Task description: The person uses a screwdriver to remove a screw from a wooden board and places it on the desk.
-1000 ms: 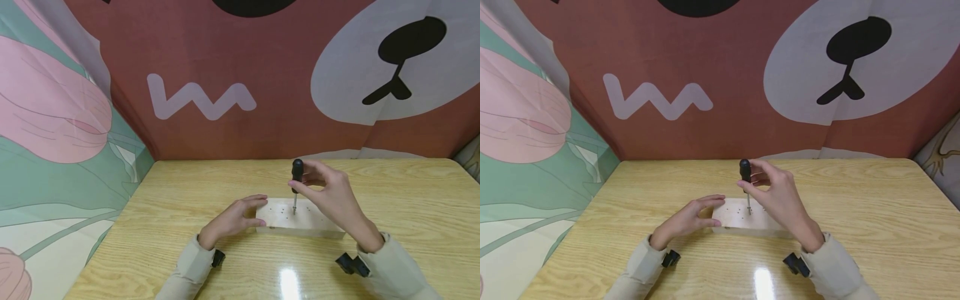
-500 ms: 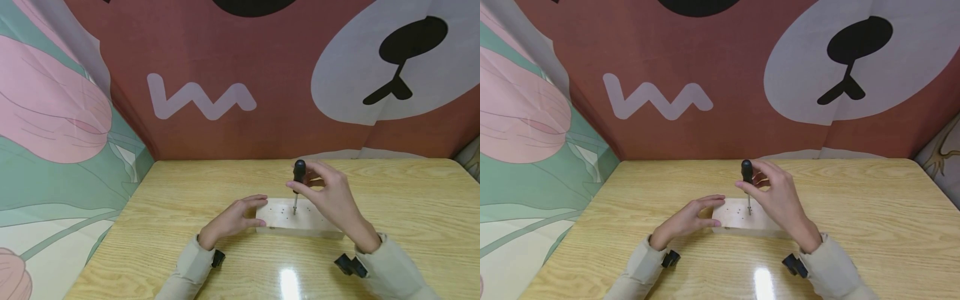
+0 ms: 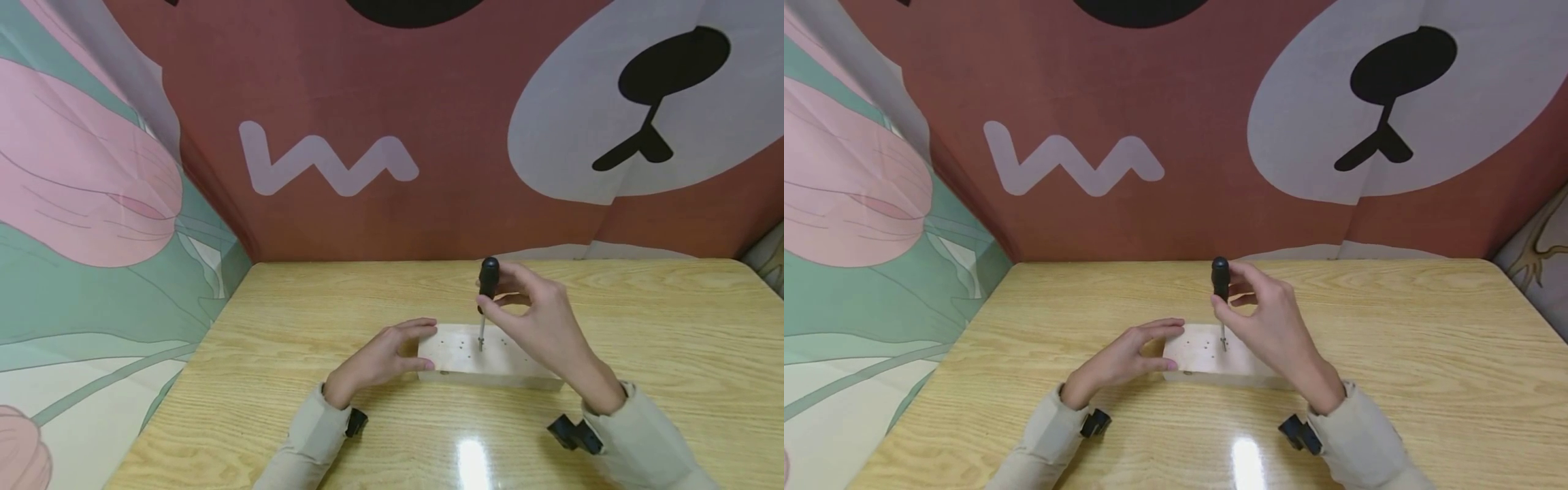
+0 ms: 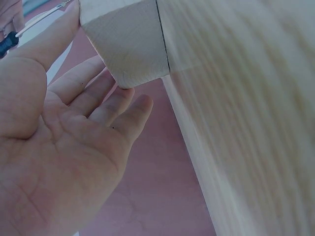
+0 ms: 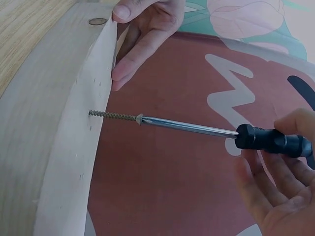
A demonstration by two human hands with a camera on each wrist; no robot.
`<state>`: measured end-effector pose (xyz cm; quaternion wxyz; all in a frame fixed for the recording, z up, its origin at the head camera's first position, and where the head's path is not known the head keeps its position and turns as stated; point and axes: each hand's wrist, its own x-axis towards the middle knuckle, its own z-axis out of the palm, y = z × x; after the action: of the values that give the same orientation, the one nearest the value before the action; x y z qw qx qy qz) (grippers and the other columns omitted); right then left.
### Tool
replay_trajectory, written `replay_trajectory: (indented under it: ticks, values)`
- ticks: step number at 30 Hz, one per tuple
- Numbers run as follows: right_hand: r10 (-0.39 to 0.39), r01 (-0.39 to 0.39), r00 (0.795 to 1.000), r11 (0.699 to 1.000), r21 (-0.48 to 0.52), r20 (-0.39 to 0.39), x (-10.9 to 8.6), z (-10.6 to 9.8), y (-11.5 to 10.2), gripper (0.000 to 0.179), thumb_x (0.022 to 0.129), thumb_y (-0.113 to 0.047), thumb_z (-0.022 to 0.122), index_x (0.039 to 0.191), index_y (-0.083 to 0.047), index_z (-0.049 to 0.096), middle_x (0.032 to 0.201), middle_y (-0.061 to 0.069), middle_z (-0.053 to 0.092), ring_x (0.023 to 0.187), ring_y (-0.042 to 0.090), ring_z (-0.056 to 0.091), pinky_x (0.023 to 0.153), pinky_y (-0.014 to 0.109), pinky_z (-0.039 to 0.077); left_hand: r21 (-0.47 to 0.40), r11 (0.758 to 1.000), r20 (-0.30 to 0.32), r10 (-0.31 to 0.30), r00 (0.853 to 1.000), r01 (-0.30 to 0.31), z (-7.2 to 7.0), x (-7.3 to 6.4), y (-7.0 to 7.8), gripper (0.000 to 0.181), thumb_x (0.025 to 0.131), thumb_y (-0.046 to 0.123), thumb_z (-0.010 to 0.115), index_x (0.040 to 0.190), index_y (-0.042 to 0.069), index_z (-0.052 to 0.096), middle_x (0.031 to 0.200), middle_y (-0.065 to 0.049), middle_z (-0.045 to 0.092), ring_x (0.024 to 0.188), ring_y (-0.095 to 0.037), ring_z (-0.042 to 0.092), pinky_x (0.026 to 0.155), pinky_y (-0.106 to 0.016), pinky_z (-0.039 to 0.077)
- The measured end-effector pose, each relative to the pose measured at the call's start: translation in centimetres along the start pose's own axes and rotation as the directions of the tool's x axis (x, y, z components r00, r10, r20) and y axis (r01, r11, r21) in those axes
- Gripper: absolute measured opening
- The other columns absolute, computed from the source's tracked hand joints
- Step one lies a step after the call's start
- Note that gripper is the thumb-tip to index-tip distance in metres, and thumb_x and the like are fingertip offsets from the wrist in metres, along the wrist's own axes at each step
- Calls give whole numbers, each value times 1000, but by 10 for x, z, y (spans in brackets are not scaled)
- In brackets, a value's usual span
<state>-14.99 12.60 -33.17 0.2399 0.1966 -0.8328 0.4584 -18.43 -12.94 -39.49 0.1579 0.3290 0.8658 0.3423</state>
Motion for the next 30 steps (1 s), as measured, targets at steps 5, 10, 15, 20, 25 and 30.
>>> replay_trajectory:
  ticks: [5,10,15,20,25,30]
  values:
    - [-35,35,999,999,-5,-14,1,2,0,34,79,-6,83,109,-8,69,87,-2,70,79,0,63,70,14,57,3,1000,0,4,1000,-4,0,0,0,62,93,26,69,148,7,46,159,-7,39,147,-20,35,119,-39,37]
    - [-31,31,999,999,-16,-19,1,1,0,32,78,-6,84,107,-9,71,83,-3,69,75,0,63,70,11,56,3,1000,1,2,1000,-2,0,0,0,62,93,27,69,148,7,46,159,-6,39,148,-20,34,120,-39,35]
    - [-18,18,1000,1000,-22,-11,0,0,0,37,80,-4,82,114,-7,70,86,1,73,75,-1,65,71,12,56,5,1000,4,-4,1000,4,0,0,1,63,93,28,69,148,8,46,159,-6,39,148,-19,34,120,-39,35]
    - [0,0,1000,1000,2,8,0,0,0,36,83,-2,79,117,-4,68,91,5,75,80,-4,65,72,13,57,10,1000,0,-1,1000,1,-1,0,1,63,93,28,68,148,8,46,159,-6,39,147,-19,35,119,-39,36]
    - [16,-17,1000,1000,20,22,-1,0,0,33,85,-2,75,117,-3,66,94,7,74,84,-3,65,74,13,57,1,1000,-1,2,1000,-2,-1,0,1,63,93,28,69,148,8,46,159,-6,39,147,-19,35,119,-39,36]
    - [-17,17,1000,1000,-2,-1,1,2,0,32,80,-6,82,109,-7,68,89,0,70,81,0,63,71,13,57,-2,1000,-1,0,1000,0,0,0,0,63,93,27,69,148,8,46,159,-5,39,148,-19,34,120,-38,35]
